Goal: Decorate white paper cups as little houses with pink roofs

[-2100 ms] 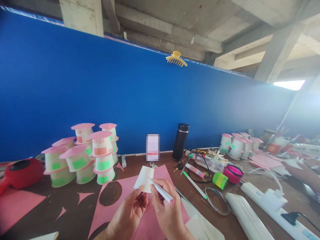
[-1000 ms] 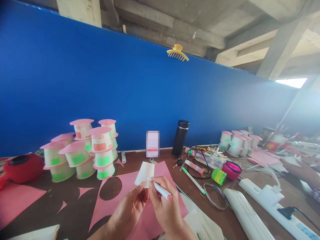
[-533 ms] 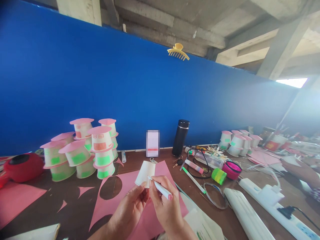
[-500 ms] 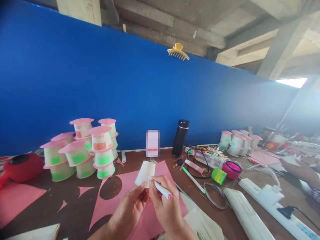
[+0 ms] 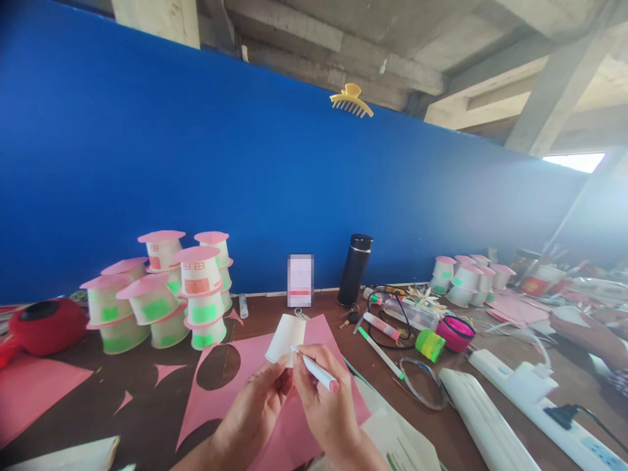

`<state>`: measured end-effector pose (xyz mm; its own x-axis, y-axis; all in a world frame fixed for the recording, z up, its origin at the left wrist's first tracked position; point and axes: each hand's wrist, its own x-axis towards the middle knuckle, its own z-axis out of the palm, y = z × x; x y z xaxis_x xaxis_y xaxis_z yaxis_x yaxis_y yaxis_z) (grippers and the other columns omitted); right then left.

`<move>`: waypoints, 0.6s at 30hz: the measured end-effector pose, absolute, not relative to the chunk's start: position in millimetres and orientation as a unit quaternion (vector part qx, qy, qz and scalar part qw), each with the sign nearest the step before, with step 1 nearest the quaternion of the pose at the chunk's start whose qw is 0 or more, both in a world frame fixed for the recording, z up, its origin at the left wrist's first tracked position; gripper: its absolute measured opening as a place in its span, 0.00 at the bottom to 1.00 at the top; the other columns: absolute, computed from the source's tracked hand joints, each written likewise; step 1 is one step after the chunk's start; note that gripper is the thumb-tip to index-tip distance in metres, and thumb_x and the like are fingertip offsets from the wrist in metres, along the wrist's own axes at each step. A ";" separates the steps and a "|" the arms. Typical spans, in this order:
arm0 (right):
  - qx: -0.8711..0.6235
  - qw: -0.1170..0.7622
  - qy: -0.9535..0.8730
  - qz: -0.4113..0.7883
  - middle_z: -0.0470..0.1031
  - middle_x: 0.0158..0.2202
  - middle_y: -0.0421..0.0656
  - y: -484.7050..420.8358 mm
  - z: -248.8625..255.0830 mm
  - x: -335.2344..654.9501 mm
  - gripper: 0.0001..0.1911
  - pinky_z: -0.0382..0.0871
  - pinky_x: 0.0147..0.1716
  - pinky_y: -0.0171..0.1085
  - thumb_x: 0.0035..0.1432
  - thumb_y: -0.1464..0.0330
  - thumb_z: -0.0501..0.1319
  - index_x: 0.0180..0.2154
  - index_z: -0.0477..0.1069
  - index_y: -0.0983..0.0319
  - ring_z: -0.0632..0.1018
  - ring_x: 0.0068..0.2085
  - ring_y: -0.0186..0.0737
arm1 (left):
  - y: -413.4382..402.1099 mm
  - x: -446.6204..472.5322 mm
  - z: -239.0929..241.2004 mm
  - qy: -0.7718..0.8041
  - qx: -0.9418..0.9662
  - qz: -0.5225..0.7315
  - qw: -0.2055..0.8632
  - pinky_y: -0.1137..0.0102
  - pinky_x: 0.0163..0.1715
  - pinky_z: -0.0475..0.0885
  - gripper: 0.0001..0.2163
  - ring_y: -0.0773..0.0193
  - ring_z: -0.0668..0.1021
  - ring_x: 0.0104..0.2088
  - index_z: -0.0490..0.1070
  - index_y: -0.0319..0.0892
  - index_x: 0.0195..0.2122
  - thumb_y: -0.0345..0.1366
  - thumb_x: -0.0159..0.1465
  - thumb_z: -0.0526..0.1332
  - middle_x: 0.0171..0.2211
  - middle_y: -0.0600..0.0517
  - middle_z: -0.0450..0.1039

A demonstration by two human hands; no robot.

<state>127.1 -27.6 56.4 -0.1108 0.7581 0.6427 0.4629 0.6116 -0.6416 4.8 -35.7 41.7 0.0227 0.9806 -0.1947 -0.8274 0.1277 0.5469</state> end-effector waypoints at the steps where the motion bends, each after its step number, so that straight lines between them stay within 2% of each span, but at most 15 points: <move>1: -0.417 0.520 -0.732 0.138 0.76 0.27 0.41 -27.7 56.8 127.1 0.06 0.71 0.23 0.28 0.64 0.66 0.57 0.39 0.71 0.59 0.79 0.28 0.35 | -35.8 4.9 41.5 0.271 0.143 0.645 0.700 0.70 0.40 0.72 0.09 0.65 0.75 0.34 0.77 0.35 0.31 0.31 0.50 0.72 0.33 0.47 0.76; 11: -0.423 0.515 -0.732 0.142 0.75 0.27 0.40 -27.3 56.9 127.1 0.06 0.69 0.21 0.28 0.65 0.65 0.57 0.38 0.71 0.59 0.77 0.25 0.34 | -34.5 4.6 33.9 0.260 0.192 0.638 0.699 0.70 0.40 0.69 0.08 0.65 0.74 0.35 0.77 0.38 0.32 0.36 0.54 0.70 0.32 0.49 0.75; 18: -0.433 0.513 -0.728 0.140 0.75 0.25 0.40 -27.3 57.7 127.8 0.06 0.69 0.21 0.28 0.64 0.64 0.57 0.37 0.70 0.58 0.78 0.25 0.35 | -35.3 4.0 37.3 0.264 0.214 0.631 0.697 0.69 0.42 0.68 0.11 0.64 0.74 0.35 0.78 0.37 0.34 0.37 0.52 0.71 0.32 0.48 0.75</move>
<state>127.8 -27.3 57.7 -0.0990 0.7735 0.6260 0.4858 0.5866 -0.6480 4.0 -35.3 37.3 0.0645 0.9931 -0.0980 -0.7666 0.1121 0.6323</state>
